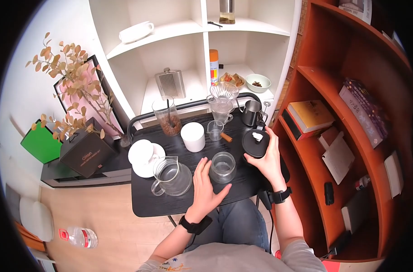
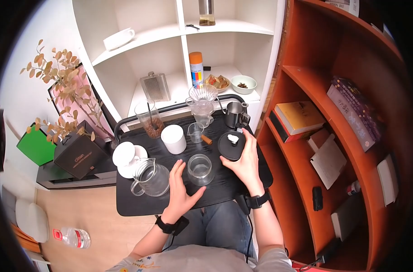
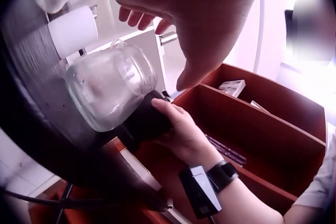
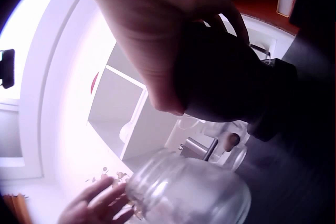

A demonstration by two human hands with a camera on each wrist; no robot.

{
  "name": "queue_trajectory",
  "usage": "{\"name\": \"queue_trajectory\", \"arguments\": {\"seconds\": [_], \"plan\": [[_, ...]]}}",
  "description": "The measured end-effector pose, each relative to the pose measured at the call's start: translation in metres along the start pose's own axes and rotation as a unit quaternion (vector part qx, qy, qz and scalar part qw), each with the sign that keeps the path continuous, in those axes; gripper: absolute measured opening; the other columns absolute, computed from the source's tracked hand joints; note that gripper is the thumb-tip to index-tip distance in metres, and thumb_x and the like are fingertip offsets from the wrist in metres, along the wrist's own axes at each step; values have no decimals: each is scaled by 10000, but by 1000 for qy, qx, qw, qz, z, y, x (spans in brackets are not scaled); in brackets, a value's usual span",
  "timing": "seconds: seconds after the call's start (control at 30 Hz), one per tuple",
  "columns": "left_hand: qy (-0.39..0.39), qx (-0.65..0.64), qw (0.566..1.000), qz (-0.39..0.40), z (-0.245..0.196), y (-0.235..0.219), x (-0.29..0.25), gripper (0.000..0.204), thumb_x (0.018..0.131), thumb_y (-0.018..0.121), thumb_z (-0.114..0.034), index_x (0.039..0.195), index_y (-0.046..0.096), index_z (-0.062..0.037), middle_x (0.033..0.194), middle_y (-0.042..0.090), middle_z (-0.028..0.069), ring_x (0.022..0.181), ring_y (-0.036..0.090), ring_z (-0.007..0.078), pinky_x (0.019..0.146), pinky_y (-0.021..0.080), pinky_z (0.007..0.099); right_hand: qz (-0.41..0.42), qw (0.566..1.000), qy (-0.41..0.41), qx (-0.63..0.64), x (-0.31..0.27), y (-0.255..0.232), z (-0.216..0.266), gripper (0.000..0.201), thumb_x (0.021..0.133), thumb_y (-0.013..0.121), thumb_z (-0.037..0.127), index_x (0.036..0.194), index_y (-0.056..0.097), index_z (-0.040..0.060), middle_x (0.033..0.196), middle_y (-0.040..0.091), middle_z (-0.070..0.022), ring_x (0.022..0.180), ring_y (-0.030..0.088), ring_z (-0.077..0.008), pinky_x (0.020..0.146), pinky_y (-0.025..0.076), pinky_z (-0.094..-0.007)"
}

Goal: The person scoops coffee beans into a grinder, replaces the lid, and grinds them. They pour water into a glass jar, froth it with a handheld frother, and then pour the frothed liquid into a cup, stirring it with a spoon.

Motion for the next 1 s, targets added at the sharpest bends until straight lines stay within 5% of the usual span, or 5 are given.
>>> {"name": "queue_trajectory", "arguments": {"seconds": [0.2, 0.4, 0.5, 0.77, 1.0], "plan": [[-75, -21, 996, 45, 31, 31, 16, 1055, 631, 826, -342, 1382, 201, 57, 1381, 315, 265, 1296, 324, 376, 1054, 275, 446, -11, 997, -51, 56, 10, -15, 52, 955, 555, 833, 176, 1340, 307, 41, 1252, 424, -200, 1173, 474, -332, 981, 415, -404], [-90, -141, 983, 71, 51, 43, 14, 914, 635, 841, -279, 1326, 324, 22, 1232, 477, 206, 1157, 499, 308, 942, 423, 372, 74, 984, -68, 148, 17, -7, 85, 999, 563, 824, 191, 1370, 255, 41, 1244, 435, -212, 1172, 476, -325, 988, 402, -395], [-141, -160, 972, 103, 53, 43, 13, 896, 632, 833, -296, 1298, 344, 49, 1231, 459, 194, 1168, 472, 342, 954, 416, 401, 126, 980, -64, 144, 15, 5, 88, 991, 576, 814, 217, 1370, 252, 27, 1263, 423, -228, 1203, 456, -339, 1005, 388, -400], [-95, -175, 978, 68, 49, 41, 17, 773, 630, 828, -262, 1223, 420, 19, 1165, 487, 180, 1098, 507, 335, 912, 434, 400, 191, 972, -79, 114, 7, 18, 91, 1075, 573, 840, 216, 1417, 195, 51, 1289, 420, -199, 1237, 428, -316, 1046, 345, -411], [-60, -150, 985, 68, 51, 44, 15, 711, 634, 822, -231, 1185, 442, 9, 1102, 499, 167, 1047, 522, 330, 870, 444, 404, 169, 985, -34, 26, -1, 23, 99, 1145, 557, 866, 286, 1427, 162, 43, 1271, 419, -212, 1191, 469, -349, 980, 417, -422]]}}
Point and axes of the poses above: each hand's wrist, its own x-axis towards the middle knuckle, its own y-axis out of the palm, z = x × y, the point moved 5 cm from there along x, towards the middle knuckle
